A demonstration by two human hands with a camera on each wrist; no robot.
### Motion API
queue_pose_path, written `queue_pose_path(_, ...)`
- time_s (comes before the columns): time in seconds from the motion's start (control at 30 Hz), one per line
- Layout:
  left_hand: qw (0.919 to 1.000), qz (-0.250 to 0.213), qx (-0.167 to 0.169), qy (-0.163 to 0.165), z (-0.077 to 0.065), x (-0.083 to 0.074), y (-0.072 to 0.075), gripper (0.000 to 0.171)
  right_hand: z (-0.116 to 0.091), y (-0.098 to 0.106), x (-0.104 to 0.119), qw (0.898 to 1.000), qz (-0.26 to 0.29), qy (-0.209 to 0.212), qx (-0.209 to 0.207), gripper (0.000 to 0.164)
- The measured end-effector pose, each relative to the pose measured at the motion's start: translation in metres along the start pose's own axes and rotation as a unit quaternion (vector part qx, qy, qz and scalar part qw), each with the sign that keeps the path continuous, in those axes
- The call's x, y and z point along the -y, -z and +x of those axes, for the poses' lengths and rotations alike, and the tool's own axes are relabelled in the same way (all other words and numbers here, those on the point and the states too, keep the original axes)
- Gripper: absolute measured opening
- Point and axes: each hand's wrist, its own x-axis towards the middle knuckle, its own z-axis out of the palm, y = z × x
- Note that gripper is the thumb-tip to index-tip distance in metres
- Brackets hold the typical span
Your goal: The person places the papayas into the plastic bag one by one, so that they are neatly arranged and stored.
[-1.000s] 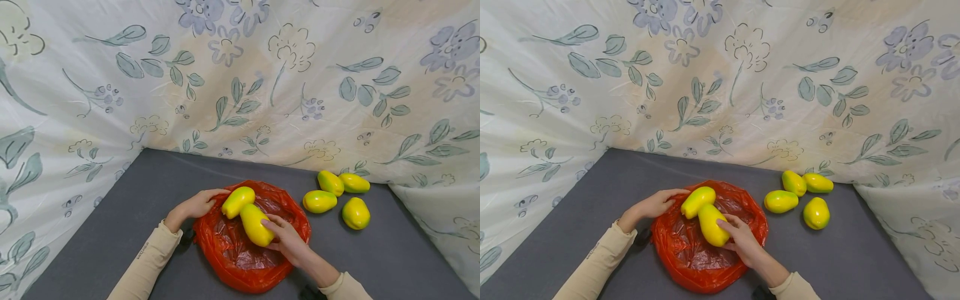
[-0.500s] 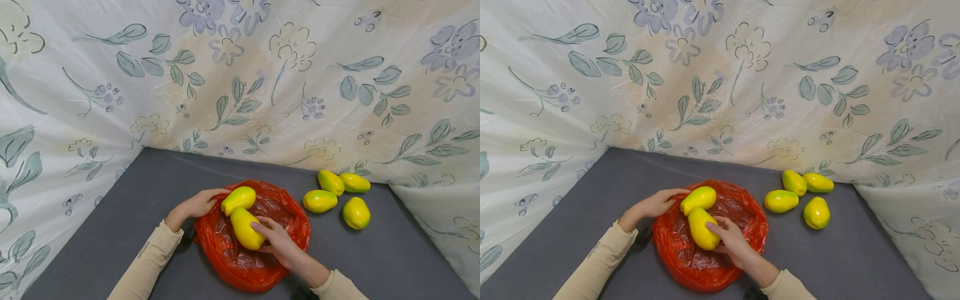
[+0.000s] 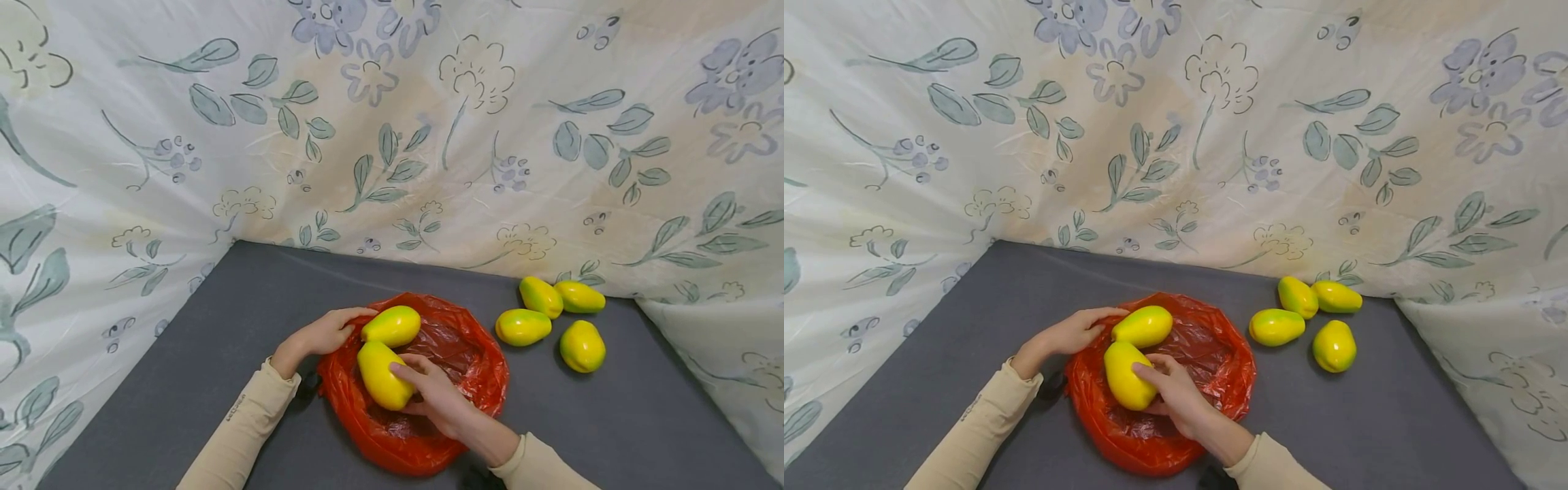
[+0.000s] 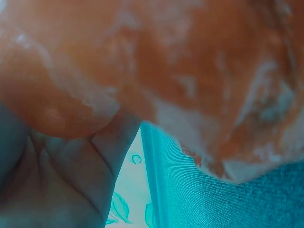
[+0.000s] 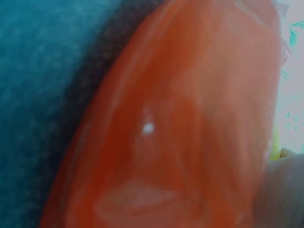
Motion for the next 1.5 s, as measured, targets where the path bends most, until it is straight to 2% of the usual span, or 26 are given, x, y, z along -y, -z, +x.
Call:
queue_pose_path(0.53, 0.9999, 0.004, 0.002, 0.012, 0.0, 0.001, -0.002, 0.047, 0.008, -0.014, -0.005, 1.0, 0.0, -0.005, 0.007, 0.064)
queue_pose_path(0.77, 0.9999, 0.009, 0.0, -0.005, 0.0, 0.001, -0.003, 0.046, 0.012, -0.019, -0.006, 1.0, 0.008, -0.002, 0.005, 0.061)
queue_pose_path(0.97, 0.9999, 0.008, 0.0, -0.011, -0.001, 0.0, -0.003, 0.046, 0.011, -0.018, -0.006, 1.0, 0.013, -0.004, 0.022, 0.059)
queue_pose_path(1.2, 1.0, 0.002, -0.002, -0.008, -0.001, -0.001, -0.002, 0.046, 0.012, -0.015, -0.006, 1.0, -0.015, 0.004, 0.026, 0.061)
queue_pose_path(1.5, 1.0, -0.001, -0.003, 0.0, -0.002, -0.002, -0.001, 0.045, 0.012, -0.013, -0.004, 0.999, -0.011, 0.011, 0.036, 0.06)
